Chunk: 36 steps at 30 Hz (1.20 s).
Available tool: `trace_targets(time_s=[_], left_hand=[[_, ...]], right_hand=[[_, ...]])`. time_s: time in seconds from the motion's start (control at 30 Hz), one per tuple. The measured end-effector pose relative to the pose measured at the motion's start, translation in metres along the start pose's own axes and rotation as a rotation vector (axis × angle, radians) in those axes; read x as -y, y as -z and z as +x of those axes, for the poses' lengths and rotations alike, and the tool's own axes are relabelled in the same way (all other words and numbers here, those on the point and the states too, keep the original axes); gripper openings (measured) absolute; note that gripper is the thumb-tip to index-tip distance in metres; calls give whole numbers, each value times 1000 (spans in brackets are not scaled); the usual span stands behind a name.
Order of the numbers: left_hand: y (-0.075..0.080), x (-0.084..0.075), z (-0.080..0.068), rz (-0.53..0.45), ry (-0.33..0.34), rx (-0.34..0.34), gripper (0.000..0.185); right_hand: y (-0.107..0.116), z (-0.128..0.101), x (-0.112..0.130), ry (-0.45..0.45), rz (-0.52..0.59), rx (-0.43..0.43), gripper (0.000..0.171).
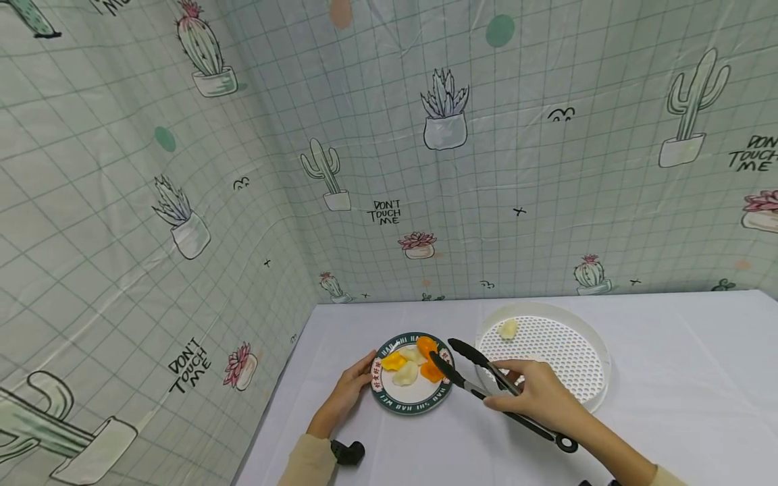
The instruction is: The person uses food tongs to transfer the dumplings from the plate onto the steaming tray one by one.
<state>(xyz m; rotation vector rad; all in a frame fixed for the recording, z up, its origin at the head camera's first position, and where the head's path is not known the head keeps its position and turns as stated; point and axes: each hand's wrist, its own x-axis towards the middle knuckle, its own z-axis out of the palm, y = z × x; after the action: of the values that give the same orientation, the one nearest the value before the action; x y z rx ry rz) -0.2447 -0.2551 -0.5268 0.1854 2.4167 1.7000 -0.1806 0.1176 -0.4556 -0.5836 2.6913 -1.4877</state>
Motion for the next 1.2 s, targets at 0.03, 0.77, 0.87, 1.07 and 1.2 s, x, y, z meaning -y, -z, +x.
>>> trace_targets(time_s=[0.03, 0.77, 0.87, 1.07, 1.2], left_hand=[[0, 0, 0, 3, -2, 0, 52], [1, 1, -1, 3, -5, 3, 52], [2, -1, -1, 0, -16, 5, 52], [2, -1, -2, -4, -11, 3, 52], [3, 1, -3, 2, 2, 0, 53]], right_hand=[[-3, 1, 0, -4, -1, 0, 69], [-39, 10, -6, 6, -84, 26, 63], [-39, 12, -6, 39, -90, 41, 60], [-39, 15, -3, 75, -75, 78, 57], [-40, 16, -1, 70, -69, 92, 58]])
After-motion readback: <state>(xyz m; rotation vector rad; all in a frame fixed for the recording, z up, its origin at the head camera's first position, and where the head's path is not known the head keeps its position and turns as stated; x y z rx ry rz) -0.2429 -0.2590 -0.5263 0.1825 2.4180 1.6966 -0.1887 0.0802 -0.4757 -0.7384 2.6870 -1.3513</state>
